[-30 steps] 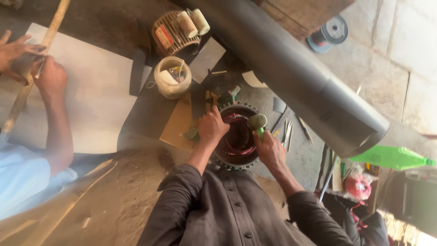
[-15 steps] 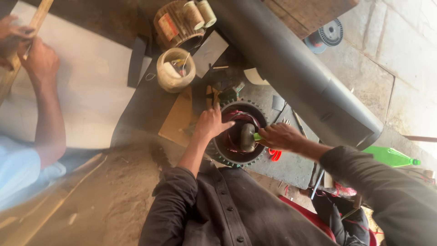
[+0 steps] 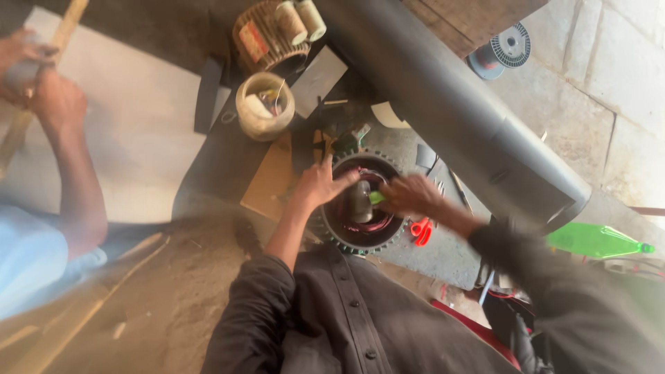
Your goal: The person winds copper wire into a motor stator, inserts white and black insulating paper between layers, and uses a hammer and pliers to compact and adjust the windings. The person also cuts a black sheet with scissors and places it inside the stator.
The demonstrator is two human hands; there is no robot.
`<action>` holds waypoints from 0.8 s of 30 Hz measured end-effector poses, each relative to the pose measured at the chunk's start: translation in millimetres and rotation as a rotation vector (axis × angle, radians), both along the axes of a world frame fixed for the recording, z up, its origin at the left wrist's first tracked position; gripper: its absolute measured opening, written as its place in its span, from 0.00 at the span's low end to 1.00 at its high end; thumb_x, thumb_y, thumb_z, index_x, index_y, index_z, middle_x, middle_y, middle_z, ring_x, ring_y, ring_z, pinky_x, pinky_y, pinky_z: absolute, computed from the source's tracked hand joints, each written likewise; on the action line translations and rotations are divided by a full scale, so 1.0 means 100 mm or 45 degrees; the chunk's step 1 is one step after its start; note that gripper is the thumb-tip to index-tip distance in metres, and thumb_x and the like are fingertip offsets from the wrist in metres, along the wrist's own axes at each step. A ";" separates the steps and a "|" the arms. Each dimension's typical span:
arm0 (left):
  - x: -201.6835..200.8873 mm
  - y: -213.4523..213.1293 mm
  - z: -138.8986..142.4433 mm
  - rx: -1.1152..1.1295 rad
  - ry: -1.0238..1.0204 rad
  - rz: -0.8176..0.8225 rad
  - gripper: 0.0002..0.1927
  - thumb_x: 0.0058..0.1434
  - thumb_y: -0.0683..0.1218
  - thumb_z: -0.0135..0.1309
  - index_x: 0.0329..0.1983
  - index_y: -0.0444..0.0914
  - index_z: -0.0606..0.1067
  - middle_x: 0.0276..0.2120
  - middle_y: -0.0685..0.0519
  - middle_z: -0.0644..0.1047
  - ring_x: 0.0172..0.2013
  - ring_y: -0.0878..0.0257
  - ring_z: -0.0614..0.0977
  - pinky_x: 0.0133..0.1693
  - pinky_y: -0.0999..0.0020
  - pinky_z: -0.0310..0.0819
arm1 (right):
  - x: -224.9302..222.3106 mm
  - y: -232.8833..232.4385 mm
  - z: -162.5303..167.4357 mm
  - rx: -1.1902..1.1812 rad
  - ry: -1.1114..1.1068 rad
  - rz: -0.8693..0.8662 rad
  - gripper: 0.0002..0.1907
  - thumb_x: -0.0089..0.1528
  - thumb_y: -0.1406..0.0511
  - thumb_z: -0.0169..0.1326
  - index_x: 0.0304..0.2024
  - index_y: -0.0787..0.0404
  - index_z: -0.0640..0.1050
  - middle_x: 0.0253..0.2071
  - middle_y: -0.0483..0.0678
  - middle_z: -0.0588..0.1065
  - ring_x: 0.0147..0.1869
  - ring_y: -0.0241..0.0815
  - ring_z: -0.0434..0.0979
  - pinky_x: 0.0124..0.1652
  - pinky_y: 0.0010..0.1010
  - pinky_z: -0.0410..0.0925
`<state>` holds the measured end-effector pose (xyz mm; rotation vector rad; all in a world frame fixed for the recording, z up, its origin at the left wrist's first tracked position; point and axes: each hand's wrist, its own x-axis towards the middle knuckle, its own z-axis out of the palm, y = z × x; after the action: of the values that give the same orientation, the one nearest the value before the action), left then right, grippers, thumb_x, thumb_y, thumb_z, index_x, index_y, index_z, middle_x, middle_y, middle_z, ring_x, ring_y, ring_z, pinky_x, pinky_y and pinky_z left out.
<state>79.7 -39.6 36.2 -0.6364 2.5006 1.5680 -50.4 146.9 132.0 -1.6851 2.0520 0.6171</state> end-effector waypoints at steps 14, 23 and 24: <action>-0.64 0.55 -0.15 -0.847 -0.259 -0.252 0.30 0.63 0.45 0.57 0.65 0.28 0.66 0.52 0.40 0.77 0.49 0.44 0.84 0.42 0.51 0.83 | 0.77 2.31 -0.91 -0.765 0.410 -2.129 0.28 0.70 0.46 0.52 0.36 0.65 0.74 0.32 0.65 0.77 0.39 0.69 0.76 0.41 0.57 0.67; -0.69 1.27 0.14 -1.439 0.856 -0.741 0.29 0.71 0.64 0.53 0.62 0.38 0.70 0.63 0.46 0.70 0.67 0.49 0.70 0.68 0.44 0.59 | 0.53 2.35 -1.08 -0.899 0.372 -2.345 0.26 0.68 0.48 0.54 0.43 0.67 0.73 0.44 0.67 0.75 0.51 0.70 0.73 0.50 0.56 0.64; -0.75 1.31 0.10 -1.201 1.061 -0.740 0.20 0.70 0.60 0.51 0.60 0.48 0.72 0.61 0.56 0.72 0.67 0.57 0.70 0.69 0.46 0.57 | 0.52 2.33 -1.11 -0.963 0.395 -2.312 0.26 0.69 0.49 0.55 0.43 0.68 0.73 0.45 0.67 0.74 0.53 0.69 0.71 0.52 0.55 0.64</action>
<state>4.7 91.1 46.4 0.8549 3.4674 0.3823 2.0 380.2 21.3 0.6241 3.0336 -0.6095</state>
